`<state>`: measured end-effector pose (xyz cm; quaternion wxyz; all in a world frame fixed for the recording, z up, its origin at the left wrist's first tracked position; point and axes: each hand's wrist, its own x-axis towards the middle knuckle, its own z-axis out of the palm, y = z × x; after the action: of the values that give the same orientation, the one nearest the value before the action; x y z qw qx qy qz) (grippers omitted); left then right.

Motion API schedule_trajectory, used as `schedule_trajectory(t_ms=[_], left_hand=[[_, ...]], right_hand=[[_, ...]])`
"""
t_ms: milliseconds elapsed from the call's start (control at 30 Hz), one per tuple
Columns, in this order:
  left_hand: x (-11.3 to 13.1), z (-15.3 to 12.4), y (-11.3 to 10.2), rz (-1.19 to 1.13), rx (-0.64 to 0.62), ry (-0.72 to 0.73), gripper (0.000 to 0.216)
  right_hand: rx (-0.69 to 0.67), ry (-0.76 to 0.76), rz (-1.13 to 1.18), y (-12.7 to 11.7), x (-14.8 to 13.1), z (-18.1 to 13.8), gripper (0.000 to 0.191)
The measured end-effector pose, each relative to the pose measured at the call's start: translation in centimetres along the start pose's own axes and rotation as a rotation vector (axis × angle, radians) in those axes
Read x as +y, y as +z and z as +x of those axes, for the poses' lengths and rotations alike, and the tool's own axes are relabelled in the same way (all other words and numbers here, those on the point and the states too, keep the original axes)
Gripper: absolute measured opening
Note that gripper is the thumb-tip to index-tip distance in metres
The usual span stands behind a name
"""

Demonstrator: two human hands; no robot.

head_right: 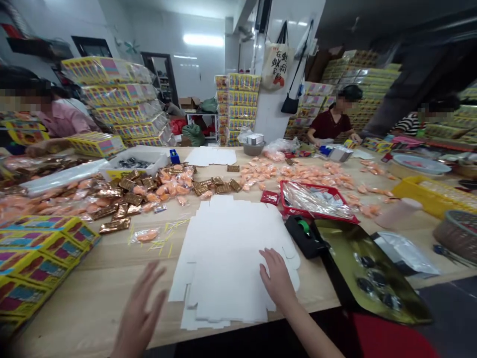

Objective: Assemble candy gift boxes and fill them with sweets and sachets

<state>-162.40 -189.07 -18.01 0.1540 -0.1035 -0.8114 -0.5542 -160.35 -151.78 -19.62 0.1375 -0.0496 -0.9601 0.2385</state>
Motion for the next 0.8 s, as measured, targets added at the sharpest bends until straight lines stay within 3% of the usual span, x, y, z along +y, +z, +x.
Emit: schedule_trajectory(t_ms=[100, 167, 267, 333, 467, 567, 633, 733, 800], left_hand=[[2.6, 1.7, 7.5, 0.118, -0.422, 0.195, 0.038], [4.3, 2.6, 10.5, 0.164, -0.521, 0.288, 0.035], [5.7, 3.6, 12.3, 0.221, -0.482, 0.288, 0.036], [6.1, 3.9, 12.8, 0.263, -0.473, 0.25, 0.038], [7.0, 4.2, 15.4, 0.334, -0.649, 0.245, 0.035], [7.9, 5.1, 19.4, 0.308, -0.758, 0.324, 0.032], [7.7, 6.2, 22.4, 0.234, -0.742, 0.387, 0.03], [5.8, 7.7, 26.1, 0.232, -0.693, 0.429, 0.04], [3.8, 8.0, 27.3, 0.343, -0.719, 0.446, 0.051]], right_hand=[[-0.069, 0.077, -0.099, 0.3, 1.9, -1.0, 0.045], [-0.196, 0.055, -0.062, -0.1, 1.9, -1.4, 0.049], [-0.301, 0.019, 0.115, -2.6, 1.8, -1.8, 0.048], [-0.291, 0.019, 0.243, -5.4, 2.5, -1.7, 0.043], [-0.161, 0.029, 0.287, -12.0, 7.0, 0.3, 0.038], [-0.055, 0.097, 0.101, -16.0, 11.9, 3.8, 0.038], [-0.007, 0.153, -0.021, -17.8, 14.8, 6.7, 0.04], [0.023, 0.221, -0.124, -19.1, 18.2, 11.4, 0.047], [0.013, 0.266, -0.179, -19.2, 19.7, 14.7, 0.053]])
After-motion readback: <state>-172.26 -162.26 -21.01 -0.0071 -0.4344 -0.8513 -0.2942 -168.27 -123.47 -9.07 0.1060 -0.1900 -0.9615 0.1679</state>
